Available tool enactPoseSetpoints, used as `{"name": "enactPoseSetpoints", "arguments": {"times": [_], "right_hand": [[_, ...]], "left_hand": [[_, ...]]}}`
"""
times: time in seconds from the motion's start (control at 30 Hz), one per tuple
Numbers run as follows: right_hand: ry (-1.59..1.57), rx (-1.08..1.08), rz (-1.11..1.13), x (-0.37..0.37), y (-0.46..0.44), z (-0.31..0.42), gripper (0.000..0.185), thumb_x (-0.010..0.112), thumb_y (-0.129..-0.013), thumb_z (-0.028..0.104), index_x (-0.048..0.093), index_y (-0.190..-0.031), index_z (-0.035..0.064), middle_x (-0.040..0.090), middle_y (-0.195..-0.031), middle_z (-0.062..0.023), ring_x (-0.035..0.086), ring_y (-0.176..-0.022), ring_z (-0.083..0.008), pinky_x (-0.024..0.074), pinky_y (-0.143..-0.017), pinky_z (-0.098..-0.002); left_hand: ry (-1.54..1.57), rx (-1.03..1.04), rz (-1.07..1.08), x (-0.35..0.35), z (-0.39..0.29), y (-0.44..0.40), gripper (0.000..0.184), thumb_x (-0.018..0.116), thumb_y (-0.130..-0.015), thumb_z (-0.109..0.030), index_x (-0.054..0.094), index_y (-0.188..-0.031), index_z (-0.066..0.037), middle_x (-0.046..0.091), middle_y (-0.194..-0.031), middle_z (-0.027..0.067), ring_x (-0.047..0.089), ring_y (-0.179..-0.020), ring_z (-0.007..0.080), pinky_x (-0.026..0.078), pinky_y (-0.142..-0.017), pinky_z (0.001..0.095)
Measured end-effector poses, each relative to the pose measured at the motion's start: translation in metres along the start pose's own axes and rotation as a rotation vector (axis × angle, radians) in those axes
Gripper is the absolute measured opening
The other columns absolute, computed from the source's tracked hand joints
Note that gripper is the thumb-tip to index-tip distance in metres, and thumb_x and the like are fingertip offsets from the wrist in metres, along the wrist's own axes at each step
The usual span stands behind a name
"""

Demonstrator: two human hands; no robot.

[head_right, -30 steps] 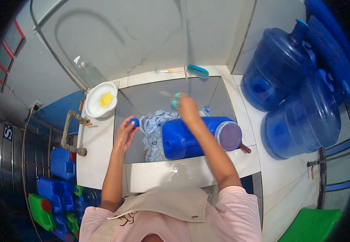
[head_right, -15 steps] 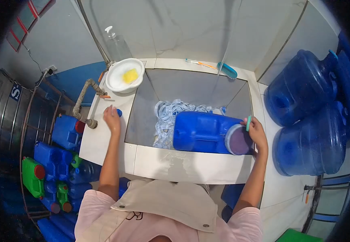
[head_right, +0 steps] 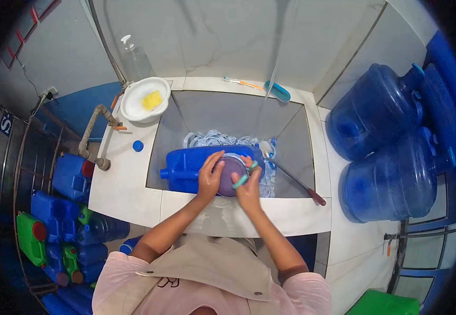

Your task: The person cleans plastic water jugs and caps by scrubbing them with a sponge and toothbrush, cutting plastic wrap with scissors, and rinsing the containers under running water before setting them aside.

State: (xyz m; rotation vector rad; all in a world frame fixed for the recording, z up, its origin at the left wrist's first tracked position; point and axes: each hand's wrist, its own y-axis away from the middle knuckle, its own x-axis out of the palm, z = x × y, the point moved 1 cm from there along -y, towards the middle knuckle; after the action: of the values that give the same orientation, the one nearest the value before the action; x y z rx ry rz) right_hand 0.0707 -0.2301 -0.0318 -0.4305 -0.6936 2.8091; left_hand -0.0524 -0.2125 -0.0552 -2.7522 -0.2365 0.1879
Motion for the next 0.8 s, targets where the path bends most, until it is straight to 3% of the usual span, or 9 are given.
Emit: {"name": "enactPoseSetpoints", "arguments": {"times": [0.07, 0.27, 0.33, 0.43, 0.5, 0.57, 0.63, 0.7, 0.8], "right_hand": [[0.056, -0.002, -0.089, 0.01, 0.004, 0.004, 0.038, 0.064, -0.083, 0.032, 0.048, -0.106, 0.0051, 0.061, -0.106, -0.0115, 0.06, -0.098, -0.0271, 0.0444, -0.083, -0.0358], [0.154, 0.167, 0.571, 0.033, -0.06, 0.017, 0.036, 0.062, -0.083, 0.036, 0.052, -0.099, 0.0052, 0.062, -0.096, -0.0101, 0.06, -0.088, -0.023, 0.0443, -0.079, -0.0346], [0.069, 0.243, 0.908, 0.048, -0.076, 0.011, 0.047, 0.058, -0.083, 0.045, 0.05, -0.105, 0.0037, 0.062, -0.094, -0.0173, 0.06, -0.088, -0.03, 0.0445, -0.077, -0.0362], [0.117, 0.234, 1.14, 0.07, -0.091, 0.004, 0.052, 0.056, -0.083, 0.049, 0.051, -0.104, 0.0013, 0.062, -0.095, -0.0183, 0.059, -0.09, -0.027, 0.0438, -0.076, -0.0349], [-0.059, 0.291, 1.112, 0.066, -0.091, -0.002, 0.049, 0.053, -0.087, 0.046, 0.05, -0.105, 0.0002, 0.062, -0.098, -0.0167, 0.059, -0.091, -0.024, 0.0436, -0.08, -0.0339], [-0.503, 0.27, 0.598, 0.045, -0.085, -0.008, 0.043, 0.05, -0.09, 0.039, 0.048, -0.108, -0.0002, 0.062, -0.1, -0.0134, 0.057, -0.096, -0.022, 0.0417, -0.088, -0.034], [-0.403, 0.219, 0.478, 0.017, -0.058, -0.005, 0.036, 0.045, -0.094, 0.033, 0.046, -0.111, 0.0013, 0.06, -0.104, -0.0115, 0.054, -0.104, -0.0221, 0.0386, -0.094, -0.035], [-0.345, 0.129, 0.163, 0.001, -0.021, -0.011, 0.037, 0.044, -0.094, 0.033, 0.044, -0.112, 0.0016, 0.058, -0.107, -0.0119, 0.052, -0.109, -0.0235, 0.0372, -0.096, -0.0353], [-0.045, -0.107, 0.111, 0.015, 0.011, 0.001, 0.036, 0.045, -0.093, 0.034, 0.046, -0.111, 0.0031, 0.057, -0.111, -0.0115, 0.054, -0.105, -0.0236, 0.0396, -0.091, -0.0338]], "left_hand": [[0.02, -0.111, -0.087, -0.003, 0.006, 0.01, 0.032, 0.05, -0.091, -0.015, 0.054, -0.118, 0.002, 0.055, -0.117, 0.0175, 0.052, -0.11, 0.0273, 0.038, -0.096, 0.0326], [-0.206, -0.243, -0.041, -0.031, 0.009, 0.066, 0.052, 0.052, -0.088, -0.01, 0.032, -0.134, 0.006, 0.037, -0.135, 0.0231, 0.037, -0.125, 0.0318, 0.027, -0.105, 0.0356], [-0.3, -0.253, 0.014, -0.04, 0.001, 0.067, 0.056, 0.053, -0.087, -0.011, 0.029, -0.134, 0.007, 0.035, -0.136, 0.0253, 0.036, -0.125, 0.0346, 0.027, -0.105, 0.0363], [-0.704, 0.045, 0.12, -0.049, -0.034, 0.042, 0.063, 0.058, -0.085, -0.016, 0.028, -0.134, 0.009, 0.031, -0.136, 0.0285, 0.035, -0.124, 0.0395, 0.03, -0.103, 0.0386], [-0.729, 0.156, 0.224, -0.047, -0.047, 0.014, 0.066, 0.062, -0.082, -0.022, 0.031, -0.133, 0.008, 0.041, -0.125, 0.029, 0.04, -0.116, 0.0413, 0.033, -0.098, 0.0423], [-0.853, 0.106, 0.358, -0.044, -0.056, -0.005, 0.068, 0.063, -0.081, -0.031, 0.034, -0.131, 0.005, 0.048, -0.111, 0.0267, 0.049, -0.103, 0.0393, 0.042, -0.087, 0.0439], [-1.03, -0.021, 0.518, -0.041, -0.057, -0.01, 0.065, 0.059, -0.083, -0.039, 0.037, -0.128, 0.003, 0.051, -0.101, 0.0243, 0.058, -0.086, 0.0374, 0.049, -0.069, 0.043], [-0.997, -0.053, 0.486, -0.041, -0.051, -0.01, 0.065, 0.057, -0.084, -0.041, 0.037, -0.128, 0.002, 0.052, -0.101, 0.0254, 0.059, -0.081, 0.0382, 0.049, -0.062, 0.043], [-0.946, -0.121, 0.434, -0.041, -0.036, -0.005, 0.064, 0.051, -0.086, -0.047, 0.037, -0.124, 0.002, 0.055, -0.096, 0.0273, 0.062, -0.073, 0.0394, 0.05, -0.056, 0.0437]]}}
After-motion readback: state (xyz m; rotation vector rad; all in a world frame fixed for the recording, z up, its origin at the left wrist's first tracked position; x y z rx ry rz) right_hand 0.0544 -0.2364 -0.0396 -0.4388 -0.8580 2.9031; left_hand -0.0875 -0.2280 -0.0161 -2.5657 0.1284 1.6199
